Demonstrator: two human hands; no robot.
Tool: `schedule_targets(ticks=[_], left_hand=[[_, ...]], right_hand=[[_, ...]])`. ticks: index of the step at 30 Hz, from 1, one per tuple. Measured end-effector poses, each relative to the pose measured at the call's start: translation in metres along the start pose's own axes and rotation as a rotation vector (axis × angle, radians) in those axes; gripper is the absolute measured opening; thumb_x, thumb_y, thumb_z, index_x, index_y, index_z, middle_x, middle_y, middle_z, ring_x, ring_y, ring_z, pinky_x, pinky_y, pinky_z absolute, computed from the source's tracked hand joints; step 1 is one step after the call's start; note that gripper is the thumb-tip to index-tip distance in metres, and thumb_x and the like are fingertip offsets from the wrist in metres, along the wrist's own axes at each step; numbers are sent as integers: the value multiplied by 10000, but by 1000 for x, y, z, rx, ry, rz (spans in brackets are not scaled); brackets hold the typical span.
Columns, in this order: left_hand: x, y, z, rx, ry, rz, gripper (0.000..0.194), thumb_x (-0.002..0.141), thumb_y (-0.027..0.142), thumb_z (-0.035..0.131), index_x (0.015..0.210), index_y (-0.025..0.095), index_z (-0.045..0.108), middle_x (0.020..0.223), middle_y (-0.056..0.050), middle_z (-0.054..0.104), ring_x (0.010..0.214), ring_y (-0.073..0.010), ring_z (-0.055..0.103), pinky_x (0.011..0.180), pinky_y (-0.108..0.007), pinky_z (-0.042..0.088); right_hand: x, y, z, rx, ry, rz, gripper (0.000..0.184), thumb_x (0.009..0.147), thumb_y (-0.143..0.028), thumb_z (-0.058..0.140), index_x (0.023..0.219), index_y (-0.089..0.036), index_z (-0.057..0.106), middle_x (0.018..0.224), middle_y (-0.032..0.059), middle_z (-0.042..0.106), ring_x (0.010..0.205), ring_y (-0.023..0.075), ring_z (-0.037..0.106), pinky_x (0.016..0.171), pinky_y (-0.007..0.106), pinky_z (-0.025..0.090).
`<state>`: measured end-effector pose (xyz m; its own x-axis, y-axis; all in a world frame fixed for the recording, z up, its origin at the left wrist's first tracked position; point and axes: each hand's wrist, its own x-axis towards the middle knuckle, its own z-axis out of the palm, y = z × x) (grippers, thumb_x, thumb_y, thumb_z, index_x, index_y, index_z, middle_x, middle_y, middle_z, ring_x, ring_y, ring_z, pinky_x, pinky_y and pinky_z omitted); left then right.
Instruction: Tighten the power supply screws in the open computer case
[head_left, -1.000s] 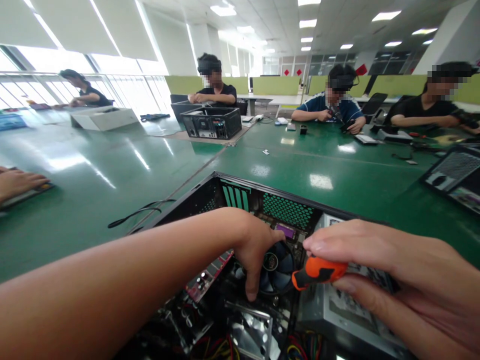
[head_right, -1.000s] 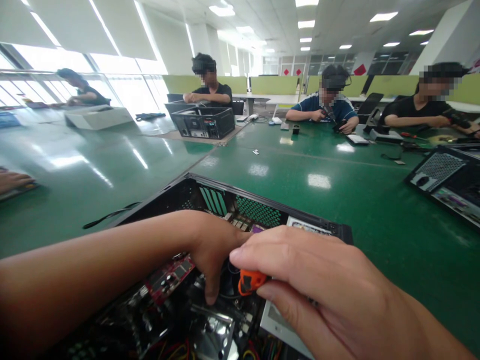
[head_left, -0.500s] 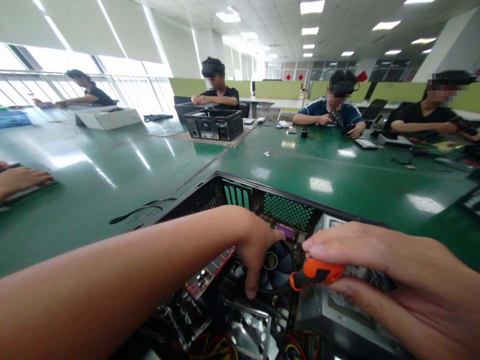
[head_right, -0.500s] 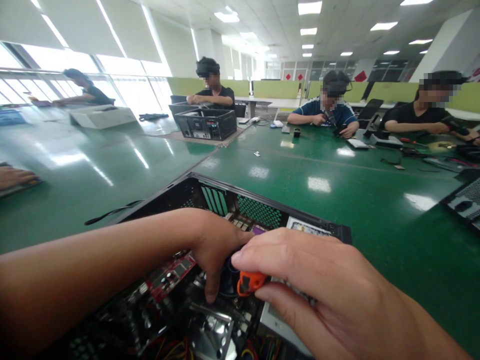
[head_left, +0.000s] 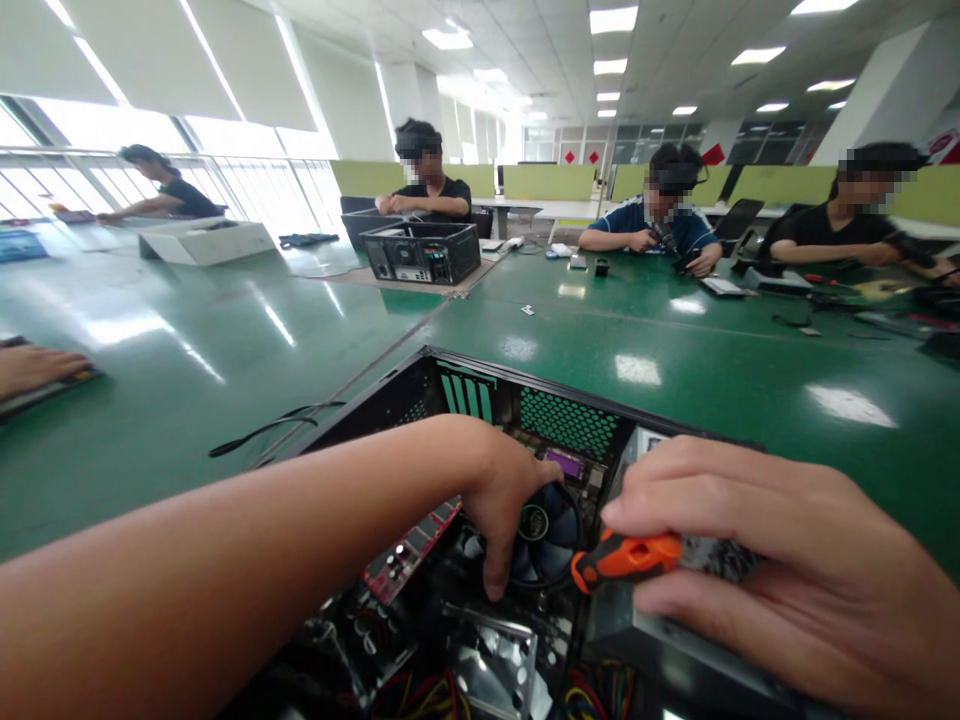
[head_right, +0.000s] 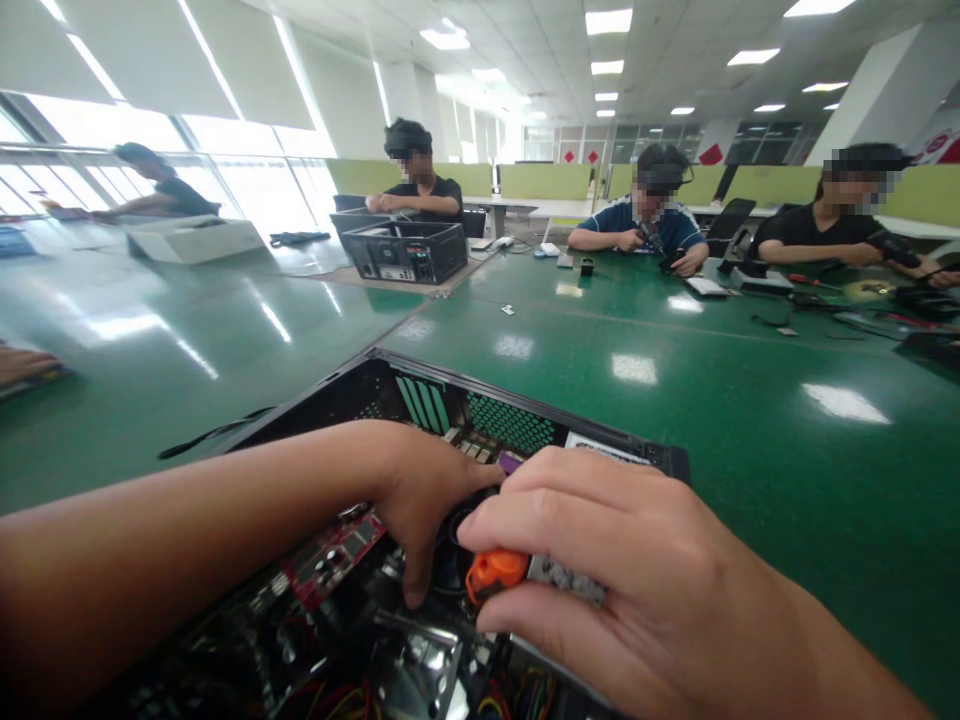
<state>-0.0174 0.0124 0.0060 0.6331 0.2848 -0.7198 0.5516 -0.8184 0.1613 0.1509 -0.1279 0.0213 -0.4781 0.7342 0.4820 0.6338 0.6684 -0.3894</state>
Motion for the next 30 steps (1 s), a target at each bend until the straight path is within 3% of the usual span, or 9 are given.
schedule_targets(ticks=[4,10,14,30], left_hand=[[-1,0,-1,5,-1,-1,1230,351,321,775,1424,240,179,1378,-96,434,1198,-336,452,959,-392,392],[-4,-4,-3,-61,12,74,1162,321,373,776,1381,248,318,1314,-53,511,1140,-325,505,959,-365,392],[0,-10,-2,-85,34,116,1053,308,352,778,1304,277,444,1232,-10,581,1123,-318,517,946,-345,403],[3,-10,-2,-79,23,130,960,314,344,771,1235,266,513,1194,-8,602,1100,-305,530,938,-326,402]], right_hand=[[1,-1,-1,28,-2,-5,267,751,-254,685,1004,-247,596,878,12,685,815,157,651,691,237,539],[4,-5,-1,-24,15,-24,338,832,-141,541,1157,-236,554,1101,23,659,1032,139,603,911,247,486],[5,-7,-3,-33,5,-32,370,843,-116,501,1201,-211,523,1167,18,639,1092,121,572,971,238,441],[2,-4,-2,-12,6,-27,400,839,-127,519,1226,-227,496,1194,-8,617,1118,101,545,993,201,397]])
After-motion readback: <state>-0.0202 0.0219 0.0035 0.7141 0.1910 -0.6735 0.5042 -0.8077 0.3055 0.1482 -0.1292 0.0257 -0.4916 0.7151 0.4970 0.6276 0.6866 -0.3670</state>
